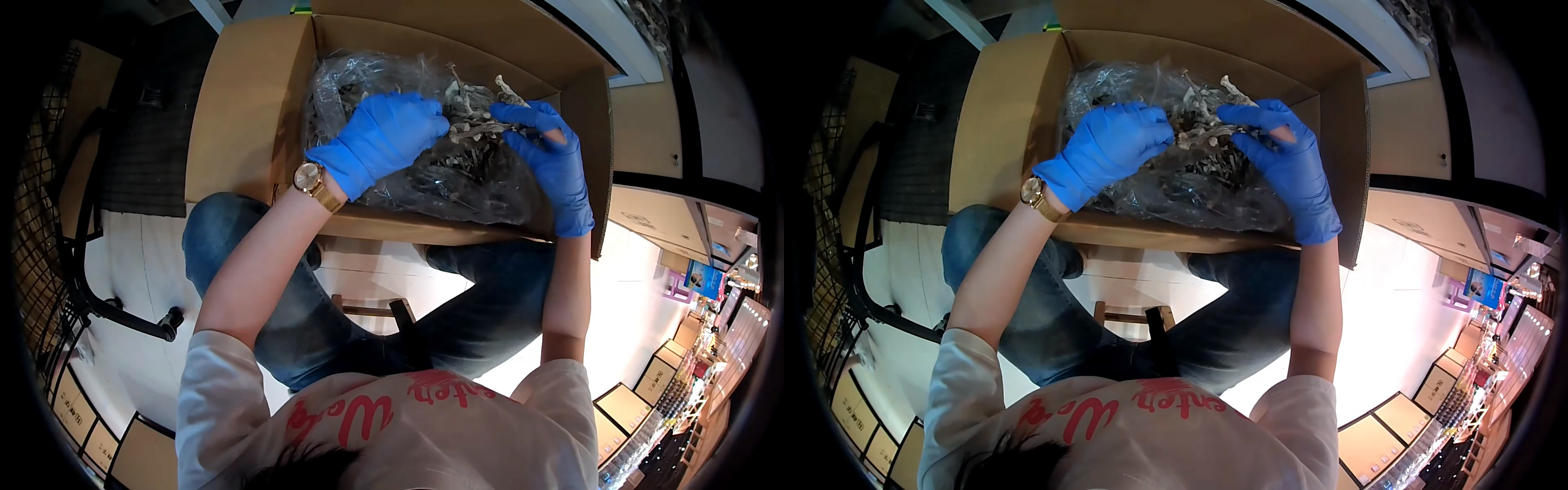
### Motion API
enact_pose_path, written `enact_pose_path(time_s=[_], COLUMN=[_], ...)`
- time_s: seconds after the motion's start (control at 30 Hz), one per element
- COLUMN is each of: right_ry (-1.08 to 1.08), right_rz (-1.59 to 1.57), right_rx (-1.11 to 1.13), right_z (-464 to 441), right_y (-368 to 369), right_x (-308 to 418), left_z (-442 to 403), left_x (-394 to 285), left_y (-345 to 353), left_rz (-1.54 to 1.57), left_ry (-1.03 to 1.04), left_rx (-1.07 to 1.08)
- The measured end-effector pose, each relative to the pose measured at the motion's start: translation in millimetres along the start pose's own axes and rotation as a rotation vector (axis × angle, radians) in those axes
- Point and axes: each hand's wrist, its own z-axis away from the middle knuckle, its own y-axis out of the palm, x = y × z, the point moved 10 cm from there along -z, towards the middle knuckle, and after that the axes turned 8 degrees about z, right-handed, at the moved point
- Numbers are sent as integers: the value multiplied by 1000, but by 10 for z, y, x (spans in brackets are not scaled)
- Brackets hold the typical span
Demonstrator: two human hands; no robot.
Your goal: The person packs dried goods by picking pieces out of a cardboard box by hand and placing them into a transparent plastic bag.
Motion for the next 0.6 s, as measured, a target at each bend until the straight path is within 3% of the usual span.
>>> enact_pose_path(time_s=[0.2, 0.3, 0.43, 0.5, 0.6], right_ry=[55, 234, 208, 428, 381], right_rz=[-149, -208, -65, 46, -79], right_rx=[-135, -217, 37, 369, 276], right_z=[66, 161, 164, 315, 255], right_y=[-334, -526, -304, 93, 258], right_x=[-68, -408, -666, -887, -847], left_z=[2, 7, 43, 56, 68], left_x=[73, 131, 152, 156, 132], left_y=[-35, -94, -206, -201, -181], left_rz=[23, 61, 130, 107, 75], left_ry=[-52, -82, -77, -72, -62], left_rx=[54, 60, 24, 26, 38])
